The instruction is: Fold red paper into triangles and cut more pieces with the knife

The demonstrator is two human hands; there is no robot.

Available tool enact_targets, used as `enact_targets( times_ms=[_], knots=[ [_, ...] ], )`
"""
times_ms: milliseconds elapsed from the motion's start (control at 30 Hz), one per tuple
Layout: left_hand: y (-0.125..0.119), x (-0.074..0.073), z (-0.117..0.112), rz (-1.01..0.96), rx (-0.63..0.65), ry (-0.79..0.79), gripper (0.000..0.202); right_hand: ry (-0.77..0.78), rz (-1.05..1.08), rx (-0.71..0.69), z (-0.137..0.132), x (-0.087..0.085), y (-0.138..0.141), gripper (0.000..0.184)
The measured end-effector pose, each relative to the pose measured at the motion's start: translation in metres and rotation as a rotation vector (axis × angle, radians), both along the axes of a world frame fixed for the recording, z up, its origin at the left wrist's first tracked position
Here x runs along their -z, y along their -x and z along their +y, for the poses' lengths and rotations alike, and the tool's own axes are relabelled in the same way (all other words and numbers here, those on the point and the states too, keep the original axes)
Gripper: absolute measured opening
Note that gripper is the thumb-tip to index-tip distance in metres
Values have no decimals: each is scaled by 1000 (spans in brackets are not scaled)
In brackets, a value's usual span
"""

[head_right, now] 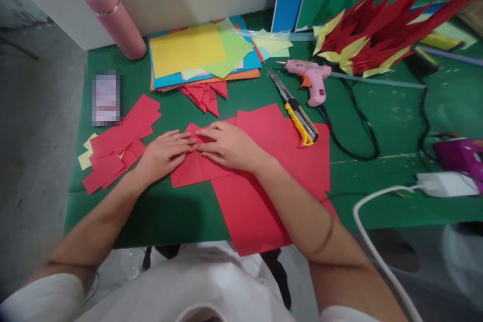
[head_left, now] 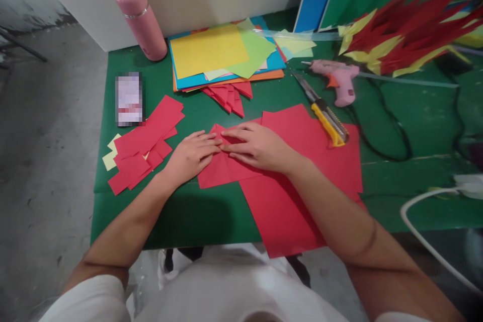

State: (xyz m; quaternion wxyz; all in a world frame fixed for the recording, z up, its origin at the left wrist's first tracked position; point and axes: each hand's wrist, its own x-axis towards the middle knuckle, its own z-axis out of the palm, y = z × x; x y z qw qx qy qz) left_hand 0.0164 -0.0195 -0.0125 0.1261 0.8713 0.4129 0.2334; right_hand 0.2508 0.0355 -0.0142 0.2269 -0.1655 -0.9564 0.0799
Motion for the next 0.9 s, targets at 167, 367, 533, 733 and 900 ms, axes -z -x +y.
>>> enact_targets(
  times_ms=[167, 367, 533, 733, 900],
  knots=[
    [-3, -5, -4, -42, -37, 57, 19, -22, 1, -17, 1, -2, 2, 25],
    [-2, 1, 1, -91, -45, 73, 25, -36, 16, -67, 2, -5, 4, 26],
    [-4, 1, -1, -52, -71, 50, 27, 7, -2, -68, 2, -4, 4, 27],
    [-7, -5, -4, 102, -201, 45, 30, 62, -9, -60, 1, -4, 4, 27],
    [-8, -10, -5, 170, -225, 90, 32, 69, -39, -49, 0, -8, 4, 29]
  ],
)
